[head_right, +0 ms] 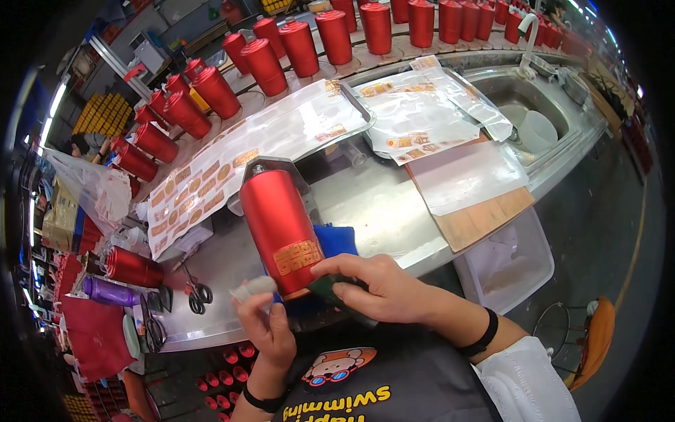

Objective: Applying decorative or informative stickers to the surface of red canisters on a manufacturing assembly line.

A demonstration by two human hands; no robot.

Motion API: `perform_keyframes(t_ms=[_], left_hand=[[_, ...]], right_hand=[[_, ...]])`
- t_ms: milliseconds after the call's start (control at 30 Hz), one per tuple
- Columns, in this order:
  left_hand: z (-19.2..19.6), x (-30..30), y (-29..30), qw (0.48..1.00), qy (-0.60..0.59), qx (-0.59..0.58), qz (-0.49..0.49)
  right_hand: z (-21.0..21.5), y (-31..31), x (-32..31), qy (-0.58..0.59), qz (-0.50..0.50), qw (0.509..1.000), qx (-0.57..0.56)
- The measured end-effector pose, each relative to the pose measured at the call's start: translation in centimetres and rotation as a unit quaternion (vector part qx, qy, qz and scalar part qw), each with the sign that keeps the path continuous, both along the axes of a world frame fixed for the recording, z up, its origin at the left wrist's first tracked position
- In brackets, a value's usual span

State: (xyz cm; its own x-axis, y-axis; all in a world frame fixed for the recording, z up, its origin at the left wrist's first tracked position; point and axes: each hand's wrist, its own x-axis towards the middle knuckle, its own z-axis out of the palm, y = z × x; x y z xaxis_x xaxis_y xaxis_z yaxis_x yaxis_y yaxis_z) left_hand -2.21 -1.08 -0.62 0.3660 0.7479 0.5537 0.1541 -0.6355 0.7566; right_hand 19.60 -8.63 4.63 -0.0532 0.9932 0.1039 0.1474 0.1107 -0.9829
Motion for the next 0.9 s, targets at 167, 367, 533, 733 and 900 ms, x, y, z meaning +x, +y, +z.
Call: perform_keyframes(t_ms=[167,367,533,733,900], left_hand=[[1.3,-0.5,-0.5,0.941,0.152,0.303,0.010],[2.0,0.1,-0.3,0.915,0.176,0.362,0.011],[2.5,1.6,0.3,0.909,0.177,0.377,-0.035],[1.3,-0.7,-0.3,0.955,0.126,0.267,0.025],[0.2,-1.0,-0.3,0.966,0.108,0.228,0.058]], right_hand=[[-0.2,-0.1,0.3,0.013,-0.005,1.000,0.001],[0.0,-0.2,0.4,0.013,-0.005,1.000,0.000],[0.1,-0.3,0.4,0.006,-0.008,1.000,0.019],[0.3,-0.9,0.6,-0.036,-0.068,0.997,-0.003],[1.2,-0.6,0.8,-0.080,-0.081,0.993,0.032]])
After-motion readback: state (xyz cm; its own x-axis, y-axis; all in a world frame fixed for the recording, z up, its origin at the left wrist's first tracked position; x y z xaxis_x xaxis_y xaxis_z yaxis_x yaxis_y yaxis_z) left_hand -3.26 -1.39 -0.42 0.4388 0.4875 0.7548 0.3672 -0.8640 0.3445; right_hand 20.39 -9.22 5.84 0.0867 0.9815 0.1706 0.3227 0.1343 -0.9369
